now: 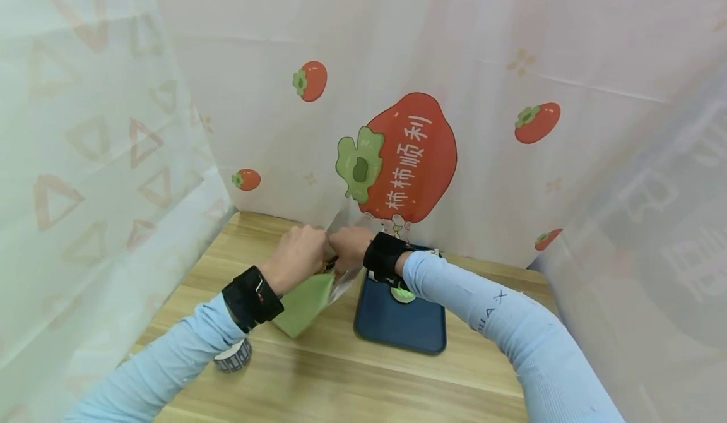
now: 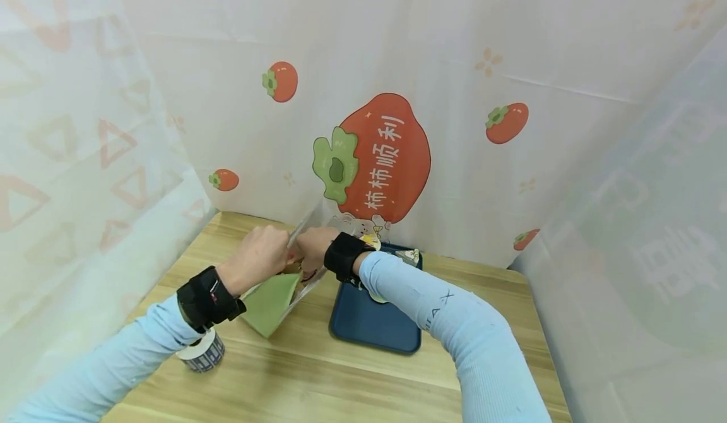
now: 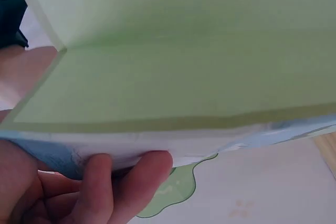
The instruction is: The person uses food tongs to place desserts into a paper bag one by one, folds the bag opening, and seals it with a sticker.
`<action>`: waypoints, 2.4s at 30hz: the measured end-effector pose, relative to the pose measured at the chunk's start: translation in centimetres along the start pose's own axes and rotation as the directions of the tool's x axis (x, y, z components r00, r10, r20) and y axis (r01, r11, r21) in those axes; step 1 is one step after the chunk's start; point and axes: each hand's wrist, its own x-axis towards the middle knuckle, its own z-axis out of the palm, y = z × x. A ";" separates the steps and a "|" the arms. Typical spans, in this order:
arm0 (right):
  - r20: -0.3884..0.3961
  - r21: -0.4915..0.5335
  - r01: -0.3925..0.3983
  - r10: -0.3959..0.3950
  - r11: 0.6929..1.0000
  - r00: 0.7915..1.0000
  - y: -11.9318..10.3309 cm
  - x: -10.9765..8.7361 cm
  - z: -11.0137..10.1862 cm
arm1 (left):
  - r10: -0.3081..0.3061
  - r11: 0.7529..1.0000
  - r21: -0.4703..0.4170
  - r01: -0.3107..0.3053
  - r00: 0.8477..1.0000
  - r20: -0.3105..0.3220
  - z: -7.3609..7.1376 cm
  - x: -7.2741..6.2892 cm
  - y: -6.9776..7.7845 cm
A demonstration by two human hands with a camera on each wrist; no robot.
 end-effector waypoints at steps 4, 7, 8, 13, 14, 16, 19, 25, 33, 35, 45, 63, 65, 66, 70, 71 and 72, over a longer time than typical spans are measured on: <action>-0.006 0.021 -0.010 0.010 1.000 1.000 -0.1 -0.1 0.3 | 0.002 1.000 -0.010 -0.002 1.000 -0.005 -0.1 0.1 0.0; 0.013 0.035 -0.014 0.013 0.999 1.000 -0.3 0.0 0.5 | 0.013 1.000 -0.009 -0.014 1.000 -0.027 0.0 0.1 0.0; 0.019 0.044 -0.016 0.015 0.999 1.000 -0.3 0.1 0.7 | 0.016 1.000 -0.009 -0.017 0.999 -0.033 0.1 0.1 0.0; 0.028 0.064 -0.007 0.005 0.998 1.000 -0.1 0.3 1.2 | 0.019 1.000 0.001 -0.019 0.999 -0.039 -0.1 0.1 0.1; 0.026 0.066 0.001 -0.003 0.998 1.000 0.0 0.3 1.2 | 0.015 1.000 0.001 -0.015 0.999 -0.033 -0.1 0.1 0.1; 0.019 0.071 0.026 -0.028 0.997 0.999 0.3 0.2 1.2 | -0.001 1.000 -0.002 0.001 1.000 -0.016 -0.3 0.1 0.1; 0.007 0.079 0.074 -0.075 0.994 0.997 0.6 -0.1 0.7 | -0.028 0.999 -0.020 0.029 0.999 0.022 -0.6 0.0 -0.1; -0.026 0.020 0.077 -0.077 0.997 0.997 1.4 -2.2 -1.0 | -0.066 0.995 -0.065 0.069 0.997 0.051 -0.8 -0.2 -0.4; -0.065 0.121 -0.005 0.013 0.993 0.998 3.8 -7.1 -3.3 | -0.099 0.994 -0.051 0.101 0.994 0.039 -0.8 -0.3 -0.8; -0.078 0.175 0.002 0.012 0.985 0.997 4.8 -8.4 -3.7 | -0.095 0.994 -0.041 0.097 0.995 0.031 -0.8 -0.2 -0.9; -0.319 0.342 0.116 0.000 0.932 0.948 10.4 -15.3 -2.9 | -0.074 0.997 -0.015 0.074 0.997 -0.001 -0.5 0.0 -1.8; -0.426 0.497 -0.103 0.346 0.861 0.836 15.6 -24.4 9.5 | -0.095 0.995 -0.023 0.095 0.995 -0.018 -0.8 0.2 -1.9; -0.387 0.518 -0.150 0.387 0.842 0.837 16.2 -24.5 10.7 | -0.101 0.995 -0.024 0.100 0.995 -0.018 -0.8 0.2 -2.1; -0.370 0.520 -0.174 0.404 0.836 0.837 16.5 -24.5 11.3 | -0.104 0.994 -0.026 0.103 0.994 -0.016 -0.9 0.2 -2.1; -0.317 0.491 -0.258 0.447 0.832 0.836 17.8 -24.2 13.5 | -0.104 0.994 -0.026 0.104 0.994 -0.010 -1.0 0.1 -2.2; -0.315 0.479 -0.268 0.449 0.836 0.836 18.2 -24.1 14.0 | -0.101 0.995 -0.026 0.101 0.995 -0.011 -1.0 0.1 -2.2; -0.312 0.468 -0.278 0.451 0.839 0.836 18.4 -24.1 14.4 | -0.096 0.995 -0.025 0.095 0.995 -0.013 -1.0 0.0 -2.2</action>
